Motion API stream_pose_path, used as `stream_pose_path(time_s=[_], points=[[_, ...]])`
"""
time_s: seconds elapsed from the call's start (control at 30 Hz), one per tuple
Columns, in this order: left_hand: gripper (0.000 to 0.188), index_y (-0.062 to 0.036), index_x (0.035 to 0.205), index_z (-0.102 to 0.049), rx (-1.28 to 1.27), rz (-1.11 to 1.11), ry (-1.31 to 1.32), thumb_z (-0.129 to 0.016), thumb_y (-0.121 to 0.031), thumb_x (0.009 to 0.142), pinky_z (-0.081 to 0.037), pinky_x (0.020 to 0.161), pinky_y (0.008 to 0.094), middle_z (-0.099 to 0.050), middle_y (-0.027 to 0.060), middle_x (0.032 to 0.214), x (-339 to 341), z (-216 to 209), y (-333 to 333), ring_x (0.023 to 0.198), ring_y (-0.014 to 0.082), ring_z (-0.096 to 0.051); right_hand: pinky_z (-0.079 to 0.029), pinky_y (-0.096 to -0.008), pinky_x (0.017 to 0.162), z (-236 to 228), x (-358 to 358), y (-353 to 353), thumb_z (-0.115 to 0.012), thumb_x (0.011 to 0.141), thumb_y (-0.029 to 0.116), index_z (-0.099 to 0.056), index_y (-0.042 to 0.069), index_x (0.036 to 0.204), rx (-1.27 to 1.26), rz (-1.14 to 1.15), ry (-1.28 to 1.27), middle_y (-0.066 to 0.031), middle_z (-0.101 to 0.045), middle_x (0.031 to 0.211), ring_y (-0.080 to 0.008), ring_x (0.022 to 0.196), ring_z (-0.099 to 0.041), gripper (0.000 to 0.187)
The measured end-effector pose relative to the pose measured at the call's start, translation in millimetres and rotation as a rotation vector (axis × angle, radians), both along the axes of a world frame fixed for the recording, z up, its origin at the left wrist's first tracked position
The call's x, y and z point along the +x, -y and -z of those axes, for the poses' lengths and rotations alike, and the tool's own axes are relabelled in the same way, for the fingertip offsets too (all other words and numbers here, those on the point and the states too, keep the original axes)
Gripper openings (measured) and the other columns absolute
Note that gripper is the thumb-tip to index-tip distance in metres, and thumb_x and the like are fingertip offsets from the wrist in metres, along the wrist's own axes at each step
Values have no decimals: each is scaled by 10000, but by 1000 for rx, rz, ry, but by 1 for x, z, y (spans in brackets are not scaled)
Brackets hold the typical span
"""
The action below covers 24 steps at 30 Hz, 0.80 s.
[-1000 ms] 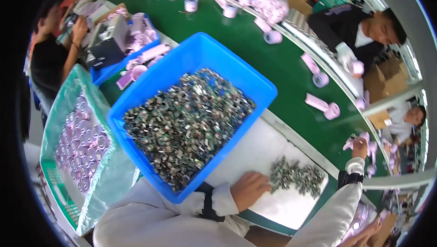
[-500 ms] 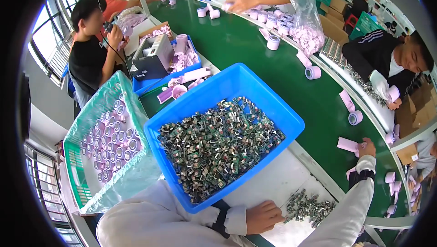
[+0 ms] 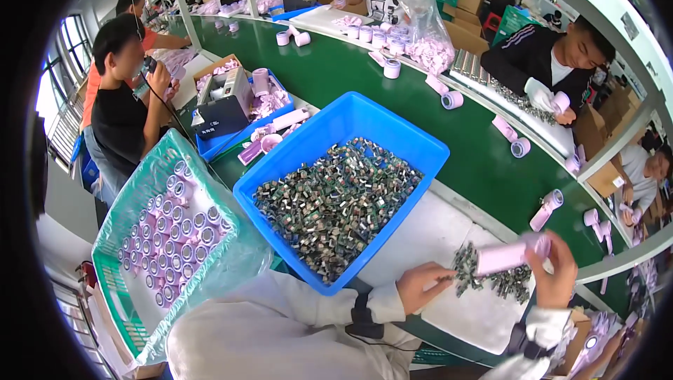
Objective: The person picks up a circuit board and a fan housing, fits the circuit board into the housing, and then sets the assembly down on the table.
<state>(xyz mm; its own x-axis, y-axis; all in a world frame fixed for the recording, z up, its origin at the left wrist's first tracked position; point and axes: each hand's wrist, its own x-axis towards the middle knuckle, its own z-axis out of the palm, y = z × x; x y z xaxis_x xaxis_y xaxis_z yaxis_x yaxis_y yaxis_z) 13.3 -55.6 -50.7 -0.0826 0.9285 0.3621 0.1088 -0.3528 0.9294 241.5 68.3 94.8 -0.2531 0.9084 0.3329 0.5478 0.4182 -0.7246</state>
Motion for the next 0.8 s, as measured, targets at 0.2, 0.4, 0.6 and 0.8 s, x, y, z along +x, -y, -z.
stream_pose_path(time_s=[0.2, 0.4, 0.6, 0.8], points=[[237, -14, 1143, -676, -2, 15, 191, -702, -91, 920, -534, 773, 286, -700, 77, 919, -3, 5, -4, 823, 127, -647, -537, -352, 696, 39, 43, 119, -855, 742, 212, -693, -63, 1124, -86, 167, 491, -135, -697, 797, -190, 755, -675, 498], [202, 3, 1093, -683, 6, 306, -70, -708, -36, 897, -527, 786, 293, -708, 109, 989, -9, -26, 39, 877, 176, -670, -562, -388, 787, 69, 11, 121, -801, 777, 181, -684, 25, 1170, 451, 174, 509, -164, -688, 1144, -366, 837, -687, 439], [204, -25, 1075, -701, 126, 379, -213, -721, -30, 872, -533, 737, 316, -701, 143, 977, 13, -24, 46, 836, 252, -685, -547, -391, 813, 62, 7, 154, -790, 764, 80, -684, 58, 1179, -59, 172, 145, -142, -657, 1168, -314, 896, -669, 428], [202, -14, 1067, -701, 90, 241, -271, -721, -16, 866, -533, 750, 316, -706, 138, 982, 8, -32, 43, 848, 249, -686, -511, -363, 918, 58, 28, 153, -792, 749, 33, -633, 81, 1278, 114, 145, 427, -125, -652, 1157, -258, 1009, -651, 555]])
